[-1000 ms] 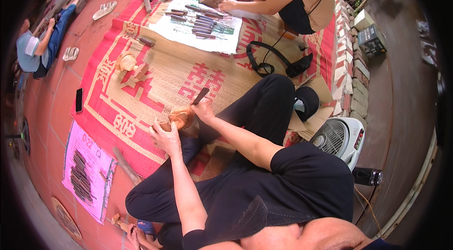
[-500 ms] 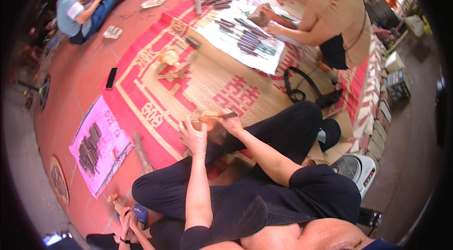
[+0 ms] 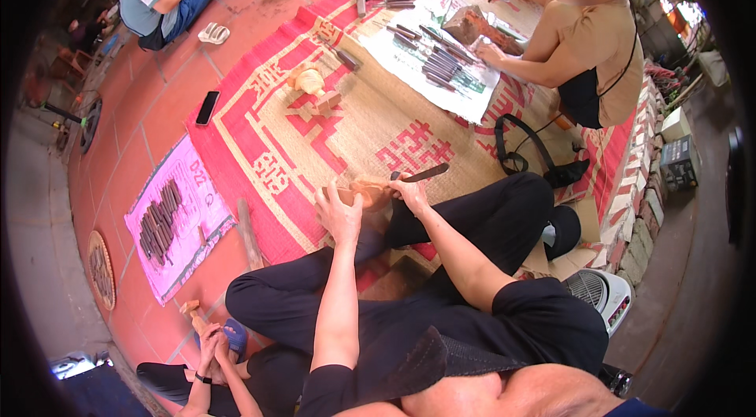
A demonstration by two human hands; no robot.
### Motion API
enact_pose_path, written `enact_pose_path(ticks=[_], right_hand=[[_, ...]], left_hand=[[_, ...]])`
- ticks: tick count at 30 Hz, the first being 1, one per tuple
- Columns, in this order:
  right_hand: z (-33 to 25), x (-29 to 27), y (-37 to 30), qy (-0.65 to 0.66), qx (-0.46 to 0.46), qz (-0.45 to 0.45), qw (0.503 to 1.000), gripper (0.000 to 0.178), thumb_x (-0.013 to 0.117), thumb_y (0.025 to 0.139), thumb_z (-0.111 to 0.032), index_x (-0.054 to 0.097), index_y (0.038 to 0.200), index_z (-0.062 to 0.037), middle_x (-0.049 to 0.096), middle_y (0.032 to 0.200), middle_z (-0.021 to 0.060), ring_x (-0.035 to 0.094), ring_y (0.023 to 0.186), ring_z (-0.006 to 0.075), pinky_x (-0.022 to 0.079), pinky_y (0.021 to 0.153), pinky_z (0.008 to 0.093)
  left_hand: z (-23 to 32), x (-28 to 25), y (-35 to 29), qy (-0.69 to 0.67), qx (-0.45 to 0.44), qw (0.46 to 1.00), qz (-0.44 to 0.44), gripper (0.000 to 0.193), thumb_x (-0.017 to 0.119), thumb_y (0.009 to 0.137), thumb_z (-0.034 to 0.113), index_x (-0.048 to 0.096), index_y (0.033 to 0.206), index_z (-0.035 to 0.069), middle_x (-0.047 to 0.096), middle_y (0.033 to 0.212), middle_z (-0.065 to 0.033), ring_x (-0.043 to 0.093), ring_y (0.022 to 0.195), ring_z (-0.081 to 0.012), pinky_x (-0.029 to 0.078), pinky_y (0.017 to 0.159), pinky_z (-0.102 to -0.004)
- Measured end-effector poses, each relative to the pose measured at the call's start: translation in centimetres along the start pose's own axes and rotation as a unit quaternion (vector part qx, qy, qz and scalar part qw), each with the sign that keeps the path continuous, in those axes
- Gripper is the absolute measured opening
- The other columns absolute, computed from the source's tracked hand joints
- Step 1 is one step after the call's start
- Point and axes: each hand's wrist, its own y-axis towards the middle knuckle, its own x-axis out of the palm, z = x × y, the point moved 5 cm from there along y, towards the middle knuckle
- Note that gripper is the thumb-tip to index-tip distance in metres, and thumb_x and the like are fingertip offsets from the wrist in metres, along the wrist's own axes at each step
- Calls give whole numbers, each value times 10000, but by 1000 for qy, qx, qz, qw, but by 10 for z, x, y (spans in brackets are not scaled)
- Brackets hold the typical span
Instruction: The person sits on a mat and carves a small wooden block using a knife. They hold the wood in their left hand and use the knife in their right hand to shape it, occasionally rotating the block to access different sides.
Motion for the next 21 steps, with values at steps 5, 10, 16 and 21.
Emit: enact_pose_path(ticks=[5,10,16,21], right_hand=[[0,0,2,-19,-59,35,997,283,680,686,-280,626,686,-2,615,642,59,565,563,152,457,564,306],[-13,0,-6,-47,-96,49,993,146,713,679,-165,668,739,-40,602,684,-2,555,672,103,447,623,298],[34,-3,27,68,-57,53,995,157,689,671,-153,684,782,-43,643,731,38,614,722,140,474,673,308],[12,-5,13,183,47,7,982,202,703,705,-133,683,881,-37,609,749,-15,551,677,90,434,641,242]], left_hand=[[-1,4,2,15,15,1000,7,626,708,693,369,492,1233,135,466,1185,-169,500,1064,-371,436,798,-519],[0,2,2,24,9,1000,3,631,710,700,367,481,1247,149,470,1184,-162,507,1051,-369,438,795,-517],[2,5,3,-8,7,1000,10,625,717,714,355,477,1266,183,471,1227,-156,498,1115,-381,436,855,-540],[-2,2,5,14,-3,1000,-9,623,725,702,360,490,1249,179,471,1208,-162,494,1099,-381,429,834,-537]])
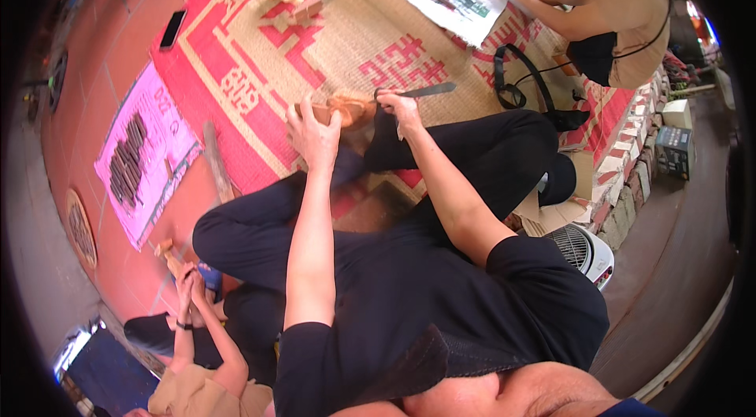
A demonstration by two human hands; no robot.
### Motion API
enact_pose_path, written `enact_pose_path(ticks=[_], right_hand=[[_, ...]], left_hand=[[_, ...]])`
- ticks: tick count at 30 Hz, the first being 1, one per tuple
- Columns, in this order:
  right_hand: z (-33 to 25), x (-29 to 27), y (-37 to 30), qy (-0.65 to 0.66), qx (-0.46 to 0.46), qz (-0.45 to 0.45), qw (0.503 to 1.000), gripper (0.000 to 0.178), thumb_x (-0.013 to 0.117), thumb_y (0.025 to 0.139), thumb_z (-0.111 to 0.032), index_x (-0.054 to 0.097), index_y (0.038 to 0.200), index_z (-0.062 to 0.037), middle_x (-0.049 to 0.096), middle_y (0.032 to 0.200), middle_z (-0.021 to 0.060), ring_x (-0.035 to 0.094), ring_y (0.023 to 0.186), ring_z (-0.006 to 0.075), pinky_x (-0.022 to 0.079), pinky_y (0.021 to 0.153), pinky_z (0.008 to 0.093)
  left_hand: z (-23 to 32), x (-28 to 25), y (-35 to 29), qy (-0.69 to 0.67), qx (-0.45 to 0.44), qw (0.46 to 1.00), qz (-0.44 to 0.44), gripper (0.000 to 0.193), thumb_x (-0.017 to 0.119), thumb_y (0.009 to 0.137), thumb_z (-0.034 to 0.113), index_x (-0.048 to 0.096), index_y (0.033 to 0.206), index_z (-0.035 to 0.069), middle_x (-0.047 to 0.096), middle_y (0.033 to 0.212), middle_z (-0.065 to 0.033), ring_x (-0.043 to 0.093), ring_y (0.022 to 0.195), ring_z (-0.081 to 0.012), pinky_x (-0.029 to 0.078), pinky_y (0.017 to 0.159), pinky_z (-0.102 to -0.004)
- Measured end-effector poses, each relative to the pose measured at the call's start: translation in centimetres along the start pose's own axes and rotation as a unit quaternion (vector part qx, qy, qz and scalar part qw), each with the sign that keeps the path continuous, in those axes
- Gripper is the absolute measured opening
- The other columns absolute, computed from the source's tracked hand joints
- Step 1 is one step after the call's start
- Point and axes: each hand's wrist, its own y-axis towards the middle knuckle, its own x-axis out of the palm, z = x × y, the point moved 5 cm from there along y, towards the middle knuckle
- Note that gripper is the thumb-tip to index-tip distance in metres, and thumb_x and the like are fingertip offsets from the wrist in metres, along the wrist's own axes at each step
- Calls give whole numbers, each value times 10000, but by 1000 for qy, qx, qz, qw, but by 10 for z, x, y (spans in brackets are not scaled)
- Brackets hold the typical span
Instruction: The person sits on a mat and carves a small wooden block using a knife. They hold the wood in their left hand and use the knife in their right hand to shape it, occasionally rotating the block to access different sides.
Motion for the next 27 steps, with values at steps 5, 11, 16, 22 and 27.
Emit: enact_pose_path(ticks=[5,11,16,22,27], right_hand=[[-7,12,-10,-30,-7,-30,999,231,700,704,-157,685,896,-30,621,766,-9,550,709,83,414,675,241],[-5,25,-4,-154,-72,-41,985,243,699,707,-198,706,856,-5,671,746,42,604,742,128,454,714,290],[-17,24,-6,-230,-71,-14,970,140,694,719,-160,678,740,-23,663,727,62,612,686,112,479,647,278],[-8,26,-14,-17,-42,-12,999,115,673,752,-124,637,709,-24,640,698,45,598,626,112,471,576,244],[-10,35,-10,-103,-89,-49,990,125,679,742,-123,664,736,1,637,677,28,568,555,109,450,536,246]], left_hand=[[-1,-2,-1,-6,-13,1000,-7,631,742,681,351,504,1237,173,465,1189,-157,486,1100,-370,423,842,-521],[1,-1,0,-13,-23,999,-22,650,743,696,361,491,1275,204,450,1233,-146,480,1125,-362,404,889,-516],[-1,0,-1,-1,-14,1000,-3,650,752,679,356,501,1256,193,455,1216,-149,483,1110,-357,412,864,-517],[-1,0,0,-11,-11,1000,0,651,760,668,354,506,1244,189,453,1220,-151,493,1092,-362,417,844,-521],[-3,2,0,-9,-9,1000,3,651,749,680,360,499,1258,197,459,1214,-145,485,1111,-358,413,868,-521]])
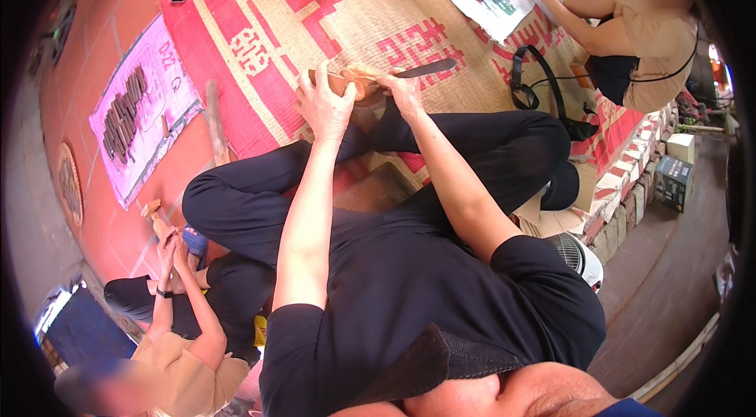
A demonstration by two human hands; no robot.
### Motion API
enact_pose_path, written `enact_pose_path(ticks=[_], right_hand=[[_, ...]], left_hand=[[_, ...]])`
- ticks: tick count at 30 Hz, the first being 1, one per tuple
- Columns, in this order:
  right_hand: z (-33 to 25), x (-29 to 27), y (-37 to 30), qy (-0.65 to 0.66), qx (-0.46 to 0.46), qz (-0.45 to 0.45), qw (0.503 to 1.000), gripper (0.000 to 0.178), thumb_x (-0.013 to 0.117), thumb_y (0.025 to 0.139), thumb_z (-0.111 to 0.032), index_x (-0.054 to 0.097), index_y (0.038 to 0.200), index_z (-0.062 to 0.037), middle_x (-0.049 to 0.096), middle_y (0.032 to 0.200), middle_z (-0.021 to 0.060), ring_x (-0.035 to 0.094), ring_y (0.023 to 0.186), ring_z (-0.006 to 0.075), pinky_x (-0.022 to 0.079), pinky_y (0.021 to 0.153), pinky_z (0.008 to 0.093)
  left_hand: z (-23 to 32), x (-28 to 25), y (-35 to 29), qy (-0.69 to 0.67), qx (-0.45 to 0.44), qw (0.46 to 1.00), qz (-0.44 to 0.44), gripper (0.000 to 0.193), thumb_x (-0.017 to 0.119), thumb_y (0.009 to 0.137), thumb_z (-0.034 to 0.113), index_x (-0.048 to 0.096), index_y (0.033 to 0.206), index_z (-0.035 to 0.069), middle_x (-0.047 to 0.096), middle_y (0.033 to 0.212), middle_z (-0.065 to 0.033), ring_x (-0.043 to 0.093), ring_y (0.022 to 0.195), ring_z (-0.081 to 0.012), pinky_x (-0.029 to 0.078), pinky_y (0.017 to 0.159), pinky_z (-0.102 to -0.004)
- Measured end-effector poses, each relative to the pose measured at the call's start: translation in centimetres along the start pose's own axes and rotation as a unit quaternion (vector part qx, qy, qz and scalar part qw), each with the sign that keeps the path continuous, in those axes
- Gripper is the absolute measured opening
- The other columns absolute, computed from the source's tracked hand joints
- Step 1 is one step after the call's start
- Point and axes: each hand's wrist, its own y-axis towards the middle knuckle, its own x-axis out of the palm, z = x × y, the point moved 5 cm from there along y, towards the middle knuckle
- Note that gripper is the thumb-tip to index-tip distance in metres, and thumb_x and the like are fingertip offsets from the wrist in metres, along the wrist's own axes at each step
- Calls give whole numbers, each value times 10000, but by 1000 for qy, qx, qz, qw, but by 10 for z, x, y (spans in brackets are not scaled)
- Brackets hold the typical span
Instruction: The person sits on a mat and carves a small wooden block using a knife. They hold the wood in their left hand and use the knife in their right hand to shape it, occasionally rotating the block to access different sides.
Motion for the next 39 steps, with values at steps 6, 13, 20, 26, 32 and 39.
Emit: enact_pose_path(ticks=[6,13,20,26,32,39], right_hand=[[-7,-2,-5,114,54,27,992,130,665,764,-102,627,686,-6,631,684,52,568,582,102,456,560,236],[0,-7,-7,126,44,57,989,104,655,753,-88,625,704,0,620,654,51,605,575,119,478,535,232],[3,-6,-5,21,49,-1,999,131,658,777,-94,590,680,-39,620,660,43,622,613,121,492,554,233],[7,-8,-2,69,48,10,996,110,658,790,-115,636,761,-11,660,773,72,661,692,166,534,638,275],[4,-8,-4,125,41,39,990,147,672,748,-121,611,707,6,613,691,51,563,550,126,458,508,253],[-8,1,-10,67,3,10,998,114,663,752,-112,639,720,-6,617,674,29,548,552,102,426,514,237]], left_hand=[[1,-1,0,-11,2,1000,2,658,764,662,345,504,1246,192,454,1229,-153,492,1096,-367,424,849,-521],[3,-1,-1,9,3,1000,2,649,756,670,351,506,1247,191,455,1221,-148,490,1102,-363,424,857,-518],[-1,1,0,-1,-2,1000,-3,651,757,666,350,502,1244,194,444,1244,-163,483,1104,-368,414,861,-523],[0,1,0,-8,5,1000,1,665,750,671,370,494,1261,201,445,1241,-159,481,1102,-376,409,866,-528],[2,-2,0,6,-5,1000,-7,673,758,661,365,501,1262,202,447,1237,-155,482,1106,-367,409,877,-526],[-3,2,-1,-4,-6,1000,-1,677,764,652,367,506,1257,203,450,1239,-155,474,1117,-369,412,866,-533]])
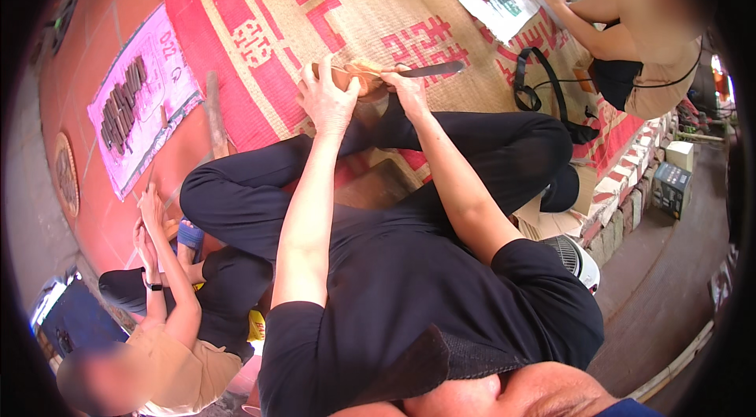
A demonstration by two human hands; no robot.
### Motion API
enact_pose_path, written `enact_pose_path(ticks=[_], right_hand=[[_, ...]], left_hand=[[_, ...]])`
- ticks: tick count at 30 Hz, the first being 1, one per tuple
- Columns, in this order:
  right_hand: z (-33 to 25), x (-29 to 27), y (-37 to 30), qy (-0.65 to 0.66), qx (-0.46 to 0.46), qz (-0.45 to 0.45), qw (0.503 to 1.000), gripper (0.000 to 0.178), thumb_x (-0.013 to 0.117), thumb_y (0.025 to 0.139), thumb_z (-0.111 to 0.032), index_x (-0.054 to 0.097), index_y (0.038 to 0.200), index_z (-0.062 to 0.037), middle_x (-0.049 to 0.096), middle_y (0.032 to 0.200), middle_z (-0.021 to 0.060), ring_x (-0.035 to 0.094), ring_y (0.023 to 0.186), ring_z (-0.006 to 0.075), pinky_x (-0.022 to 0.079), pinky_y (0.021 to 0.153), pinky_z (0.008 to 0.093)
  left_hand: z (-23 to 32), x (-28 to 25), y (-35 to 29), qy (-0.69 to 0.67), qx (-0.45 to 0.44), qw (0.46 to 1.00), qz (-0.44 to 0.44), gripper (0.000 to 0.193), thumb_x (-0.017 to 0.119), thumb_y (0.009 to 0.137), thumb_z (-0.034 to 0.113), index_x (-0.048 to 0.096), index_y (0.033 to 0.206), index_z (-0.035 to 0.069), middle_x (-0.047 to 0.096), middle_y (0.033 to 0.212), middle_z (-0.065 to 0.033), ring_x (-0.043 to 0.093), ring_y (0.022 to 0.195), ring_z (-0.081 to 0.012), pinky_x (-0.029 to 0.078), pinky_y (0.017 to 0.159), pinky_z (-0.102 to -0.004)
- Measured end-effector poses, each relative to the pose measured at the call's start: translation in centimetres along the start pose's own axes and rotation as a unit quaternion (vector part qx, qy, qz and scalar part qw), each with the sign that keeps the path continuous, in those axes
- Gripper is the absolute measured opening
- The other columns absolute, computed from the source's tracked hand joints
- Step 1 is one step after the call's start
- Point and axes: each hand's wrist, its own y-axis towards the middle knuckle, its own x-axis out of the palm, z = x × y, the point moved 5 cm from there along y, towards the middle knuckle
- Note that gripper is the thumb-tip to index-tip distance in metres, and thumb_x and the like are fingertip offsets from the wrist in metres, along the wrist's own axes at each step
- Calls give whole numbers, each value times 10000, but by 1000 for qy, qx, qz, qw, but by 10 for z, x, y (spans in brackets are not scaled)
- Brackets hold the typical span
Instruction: The person sits on a mat and carves a small wooden block using a knife. They hold the wood in their left hand and use the knife in their right hand to shape it, occasionally rotating the block to access different sides.
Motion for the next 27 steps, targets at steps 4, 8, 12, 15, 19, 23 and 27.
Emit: enact_pose_path(ticks=[4,8,12,15,19,23,27], right_hand=[[6,-13,6,35,23,36,998,128,665,764,-134,651,749,-8,625,700,35,578,587,119,471,562,234],[6,-2,5,-28,17,-16,999,153,666,769,-142,662,784,11,621,697,27,572,622,116,457,590,250],[7,-6,4,-17,4,-16,1000,132,669,767,-128,661,761,4,615,688,28,549,597,104,440,573,242],[10,-12,7,37,14,3,999,112,667,773,-122,663,762,-11,623,707,34,553,600,102,449,582,239],[13,-7,7,-33,17,-26,999,121,655,792,-130,672,797,-11,658,766,50,613,649,122,506,620,250],[14,-14,7,41,37,23,998,147,677,747,-127,610,700,-4,621,686,54,571,577,121,483,586,238],[5,-17,12,7,29,-11,999,138,673,764,-114,614,725,4,622,694,54,580,602,120,481,599,244]], left_hand=[[3,-2,1,19,-11,1000,-23,666,746,677,378,499,1272,209,441,1242,-131,463,1147,-353,398,907,-527],[0,-1,1,1,-17,1000,-21,678,747,672,383,493,1276,210,433,1268,-149,456,1149,-371,385,918,-537],[3,-1,0,7,-20,999,-29,666,741,677,370,495,1274,209,434,1260,-137,455,1153,-358,380,930,-541],[3,0,1,6,-21,999,-31,672,743,674,370,493,1277,211,433,1264,-137,456,1155,-355,379,932,-540],[1,-1,2,-6,-20,999,-30,693,748,673,378,481,1290,210,431,1279,-163,449,1161,-372,381,922,-544],[0,-1,2,14,-22,999,-28,677,743,673,370,490,1283,219,432,1261,-127,453,1164,-347,383,929,-535],[1,1,1,0,-13,1000,-24,675,747,679,371,486,1279,208,438,1263,-150,452,1151,-373,387,912,-543]])
